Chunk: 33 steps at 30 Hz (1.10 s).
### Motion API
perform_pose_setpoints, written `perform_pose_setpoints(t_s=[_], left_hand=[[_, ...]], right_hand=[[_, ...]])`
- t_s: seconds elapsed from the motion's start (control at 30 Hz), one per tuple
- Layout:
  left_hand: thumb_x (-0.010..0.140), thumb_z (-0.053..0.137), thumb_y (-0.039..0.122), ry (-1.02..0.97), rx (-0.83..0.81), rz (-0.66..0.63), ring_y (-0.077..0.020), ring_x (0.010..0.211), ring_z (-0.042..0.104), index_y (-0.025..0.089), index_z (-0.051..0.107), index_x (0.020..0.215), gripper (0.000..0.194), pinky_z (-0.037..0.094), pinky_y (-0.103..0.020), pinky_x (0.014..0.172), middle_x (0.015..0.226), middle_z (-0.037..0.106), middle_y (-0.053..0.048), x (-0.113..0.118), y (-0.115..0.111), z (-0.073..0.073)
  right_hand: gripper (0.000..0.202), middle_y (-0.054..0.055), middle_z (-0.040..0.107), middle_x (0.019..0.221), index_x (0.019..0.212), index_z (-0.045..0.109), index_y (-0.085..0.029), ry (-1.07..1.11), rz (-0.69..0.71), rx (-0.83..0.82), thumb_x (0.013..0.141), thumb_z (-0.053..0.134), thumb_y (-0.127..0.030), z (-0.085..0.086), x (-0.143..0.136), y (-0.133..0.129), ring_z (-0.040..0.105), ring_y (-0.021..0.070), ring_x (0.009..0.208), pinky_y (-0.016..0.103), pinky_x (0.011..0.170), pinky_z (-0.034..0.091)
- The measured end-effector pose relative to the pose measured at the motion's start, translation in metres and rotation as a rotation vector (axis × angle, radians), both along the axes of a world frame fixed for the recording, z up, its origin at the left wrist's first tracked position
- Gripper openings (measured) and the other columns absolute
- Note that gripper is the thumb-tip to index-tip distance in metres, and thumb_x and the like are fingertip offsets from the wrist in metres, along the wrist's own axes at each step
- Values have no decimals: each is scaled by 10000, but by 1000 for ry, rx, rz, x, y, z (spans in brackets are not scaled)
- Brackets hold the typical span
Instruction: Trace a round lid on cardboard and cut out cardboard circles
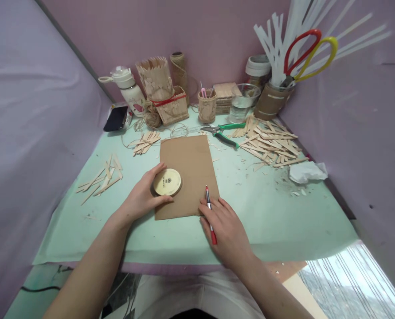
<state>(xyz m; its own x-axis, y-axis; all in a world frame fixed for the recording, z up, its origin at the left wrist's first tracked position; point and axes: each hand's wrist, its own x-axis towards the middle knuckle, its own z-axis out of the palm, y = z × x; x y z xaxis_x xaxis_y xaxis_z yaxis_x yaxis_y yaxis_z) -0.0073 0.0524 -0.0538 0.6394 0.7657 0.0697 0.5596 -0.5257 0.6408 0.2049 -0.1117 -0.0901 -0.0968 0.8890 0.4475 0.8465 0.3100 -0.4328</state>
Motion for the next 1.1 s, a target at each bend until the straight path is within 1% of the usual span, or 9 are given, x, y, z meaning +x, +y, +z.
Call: perform_pose_setpoints(t_s=[0.13, 0.27, 0.57, 0.7, 0.8, 0.93, 1.0, 1.1], left_hand=[[704, 782, 372, 10, -17, -31, -303, 1350, 394, 259, 270, 1460, 920, 335, -485, 1096, 1459, 424, -134, 4, 0, 0], [699, 789, 355, 2, -31, -33, -305, 1338, 407, 275, 283, 1454, 912, 349, -484, 1086, 1454, 431, -128, 6, -1, 1], [715, 776, 352, -39, 28, -26, -321, 1310, 432, 265, 326, 1422, 843, 359, -506, 1069, 1416, 463, -132, 16, 5, -6], [727, 766, 361, -37, 57, -21, -314, 1287, 459, 245, 339, 1406, 811, 393, -485, 1043, 1392, 488, -134, 21, 7, -7], [730, 765, 375, -52, 76, -32, -307, 1295, 453, 226, 339, 1400, 808, 385, -475, 1055, 1397, 486, -140, 24, 7, -8], [745, 756, 364, -65, 90, -40, -294, 1309, 448, 236, 328, 1401, 793, 383, -476, 1063, 1396, 488, -137, 25, 9, -11], [743, 758, 372, -61, 112, -47, -298, 1352, 405, 240, 312, 1411, 814, 361, -488, 1086, 1427, 459, -144, 25, 10, -11], [733, 751, 453, -66, 228, -35, -329, 1433, 264, 223, 296, 1429, 863, 290, -535, 1127, 1505, 362, -179, 23, 3, -7]], right_hand=[[279, 127, 670, 1228, 1210, 515, -197, -3, -4, -1, 933, 506, -160, -2, 0, -1, 595, 275, 1177, 510, 998, 461], [283, 125, 671, 1233, 1217, 518, -207, -6, -8, -32, 936, 496, -172, -1, 0, -1, 607, 280, 1164, 513, 978, 476], [288, 123, 681, 1212, 1209, 522, -213, -3, -17, -11, 926, 507, -166, 0, -2, 0, 626, 281, 1133, 509, 967, 487], [283, 122, 673, 1227, 1204, 523, -207, -21, -19, -8, 925, 517, -163, -2, -2, 0, 622, 280, 1132, 510, 974, 482], [291, 124, 664, 1242, 1211, 520, -207, -15, -14, -16, 925, 515, -157, -2, -2, -1, 612, 281, 1150, 515, 979, 478], [292, 121, 665, 1243, 1216, 523, -215, -4, -12, -14, 930, 502, -155, 0, -2, -1, 609, 284, 1160, 519, 972, 485], [291, 120, 669, 1234, 1216, 524, -218, -7, -14, -16, 931, 498, -160, 1, -3, -1, 615, 288, 1151, 522, 960, 493], [280, 118, 674, 1225, 1204, 527, -221, -13, -16, -16, 932, 493, -168, 2, -3, 0, 622, 289, 1140, 520, 946, 503]])
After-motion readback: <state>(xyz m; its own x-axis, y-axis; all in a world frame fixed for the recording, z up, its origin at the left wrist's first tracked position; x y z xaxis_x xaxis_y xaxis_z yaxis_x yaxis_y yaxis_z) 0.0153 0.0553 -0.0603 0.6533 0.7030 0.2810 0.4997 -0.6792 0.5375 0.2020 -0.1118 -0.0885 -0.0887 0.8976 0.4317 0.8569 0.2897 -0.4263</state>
